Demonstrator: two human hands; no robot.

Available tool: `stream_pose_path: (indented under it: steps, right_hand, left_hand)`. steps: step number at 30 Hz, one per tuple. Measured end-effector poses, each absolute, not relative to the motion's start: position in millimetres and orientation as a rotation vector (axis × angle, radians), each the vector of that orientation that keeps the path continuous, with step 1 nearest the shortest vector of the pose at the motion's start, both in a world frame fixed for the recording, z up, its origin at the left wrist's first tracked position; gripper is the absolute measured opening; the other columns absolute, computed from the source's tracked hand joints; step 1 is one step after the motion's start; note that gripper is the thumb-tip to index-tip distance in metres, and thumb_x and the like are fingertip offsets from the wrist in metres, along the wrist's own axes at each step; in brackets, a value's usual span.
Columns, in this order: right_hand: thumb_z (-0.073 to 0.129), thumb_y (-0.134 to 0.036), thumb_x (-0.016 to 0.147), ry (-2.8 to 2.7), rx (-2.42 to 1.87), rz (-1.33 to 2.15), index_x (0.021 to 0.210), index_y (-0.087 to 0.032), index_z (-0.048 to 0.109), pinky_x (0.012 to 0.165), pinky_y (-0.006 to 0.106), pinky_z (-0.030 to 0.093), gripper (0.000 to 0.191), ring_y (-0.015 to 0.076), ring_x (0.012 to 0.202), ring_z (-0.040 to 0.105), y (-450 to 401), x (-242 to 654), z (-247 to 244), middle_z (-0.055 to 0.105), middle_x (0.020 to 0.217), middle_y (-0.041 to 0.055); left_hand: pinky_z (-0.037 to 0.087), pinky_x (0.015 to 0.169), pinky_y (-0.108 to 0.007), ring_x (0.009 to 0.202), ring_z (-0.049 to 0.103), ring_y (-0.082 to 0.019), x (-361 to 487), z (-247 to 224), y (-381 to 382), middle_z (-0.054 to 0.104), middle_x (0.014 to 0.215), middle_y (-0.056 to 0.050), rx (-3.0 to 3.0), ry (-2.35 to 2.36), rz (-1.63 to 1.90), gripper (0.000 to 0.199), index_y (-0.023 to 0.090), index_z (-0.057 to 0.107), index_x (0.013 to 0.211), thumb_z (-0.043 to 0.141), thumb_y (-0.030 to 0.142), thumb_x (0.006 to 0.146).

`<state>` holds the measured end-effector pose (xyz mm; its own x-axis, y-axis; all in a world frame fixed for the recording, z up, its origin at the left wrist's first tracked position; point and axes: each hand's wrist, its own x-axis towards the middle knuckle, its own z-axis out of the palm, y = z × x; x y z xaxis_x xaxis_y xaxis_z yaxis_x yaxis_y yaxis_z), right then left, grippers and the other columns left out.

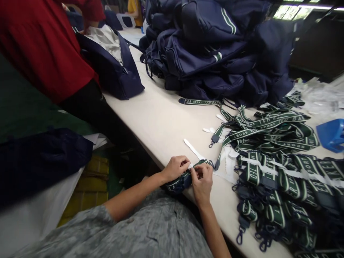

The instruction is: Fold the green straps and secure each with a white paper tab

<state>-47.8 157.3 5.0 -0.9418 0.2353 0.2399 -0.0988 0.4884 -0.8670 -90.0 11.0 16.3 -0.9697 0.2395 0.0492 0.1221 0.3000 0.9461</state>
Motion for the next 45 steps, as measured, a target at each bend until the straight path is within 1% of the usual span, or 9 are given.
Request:
stream_pose_path:
  steps: [4,9,14,20,27,31,34,40,45]
  right_hand:
    - [0.057,-0.047,0.09,-2.546,-0.15,1.607,0.083,-0.017,0.069,0.067,0.028,0.045,0.034,0.0163,0.068,0.055,161.6,-42.3,16.9,0.062,0.076,0.0031]
    - [0.059,-0.056,0.088,-2.586,-0.249,1.763,0.075,-0.014,0.069,0.063,0.026,0.041,0.045,0.016,0.064,0.055,165.8,-44.3,21.1,0.065,0.069,0.0027]
    - [0.055,-0.055,0.091,-2.581,-0.227,1.6,0.07,-0.016,0.065,0.062,0.027,0.039,0.046,0.0148,0.061,0.051,156.7,-48.7,14.1,0.063,0.065,0.0021]
    - [0.044,-0.051,0.097,-2.65,-0.138,1.007,0.065,-0.017,0.06,0.062,0.029,0.032,0.05,0.0153,0.06,0.05,141.8,-44.1,12.1,0.06,0.065,0.004]
    - [0.055,-0.054,0.089,-2.553,-0.301,1.629,0.063,-0.017,0.058,0.059,0.026,0.035,0.045,0.0133,0.057,0.044,150.9,-42.9,3.9,0.052,0.059,-0.0017]
    - [0.052,-0.055,0.09,-2.589,-0.26,1.629,0.065,-0.017,0.059,0.062,0.027,0.036,0.046,0.0145,0.059,0.047,153.0,-45.8,0.8,0.055,0.061,-0.0007]
    - [0.05,-0.058,0.091,-2.601,-0.223,1.57,0.067,-0.018,0.061,0.063,0.028,0.037,0.048,0.0162,0.061,0.051,151.9,-43.4,-1.3,0.058,0.063,0.0012]
    - [0.057,-0.07,0.08,-2.495,-0.293,1.691,0.063,-0.018,0.065,0.061,0.027,0.042,0.055,0.0182,0.06,0.054,149.6,-39.3,-23.1,0.061,0.062,0.0023]
    - [0.064,-0.073,0.072,-2.439,-0.402,1.917,0.063,-0.018,0.065,0.061,0.027,0.045,0.056,0.0183,0.061,0.055,155.4,-44.4,-21.4,0.059,0.062,0.0015]
  left_hand:
    - [0.047,0.072,-0.027,0.071,0.058,-0.016,-80.7,13.0,19.7,0.064,0.077,-0.002,0.339,2.565,1.756,0.014,0.017,0.065,0.082,0.055,0.023,0.09]
    - [0.045,0.083,-0.03,0.08,0.058,-0.019,-70.8,14.4,27.3,0.062,0.082,-0.003,0.408,2.583,1.779,0.014,0.02,0.063,0.081,0.053,0.021,0.091]
    - [0.044,0.076,-0.03,0.075,0.057,-0.018,-70.4,10.5,33.1,0.062,0.076,-0.003,0.135,2.548,1.902,0.015,0.019,0.061,0.076,0.05,0.017,0.088]
    - [0.042,0.059,-0.025,0.057,0.049,-0.013,-82.6,-3.4,32.1,0.053,0.062,0.002,-0.259,2.334,2.098,0.017,0.018,0.056,0.073,0.052,0.028,0.085]
    - [0.038,0.055,-0.025,0.055,0.048,-0.013,-87.6,9.6,16.9,0.054,0.059,0.002,-0.166,2.071,2.115,0.026,0.016,0.06,0.072,0.061,0.041,0.081]
    - [0.037,0.065,-0.026,0.066,0.049,-0.015,-85.2,20.0,16.7,0.06,0.067,0.001,-0.071,2.075,2.073,0.017,0.018,0.067,0.07,0.074,0.034,0.072]
    - [0.036,0.069,-0.027,0.07,0.049,-0.016,-81.2,21.3,24.6,0.058,0.068,0.0,-0.137,2.116,2.101,0.018,0.018,0.064,0.066,0.069,0.033,0.074]
    - [0.032,0.056,-0.026,0.055,0.038,-0.013,-79.4,11.9,31.1,0.046,0.058,0.002,-0.312,1.941,2.206,0.034,0.017,0.053,0.07,0.059,0.05,0.077]
    - [0.03,0.055,-0.023,0.056,0.038,-0.011,-76.7,26.5,28.6,0.047,0.06,0.002,-0.257,1.824,2.286,0.041,0.015,0.055,0.071,0.07,0.053,0.074]
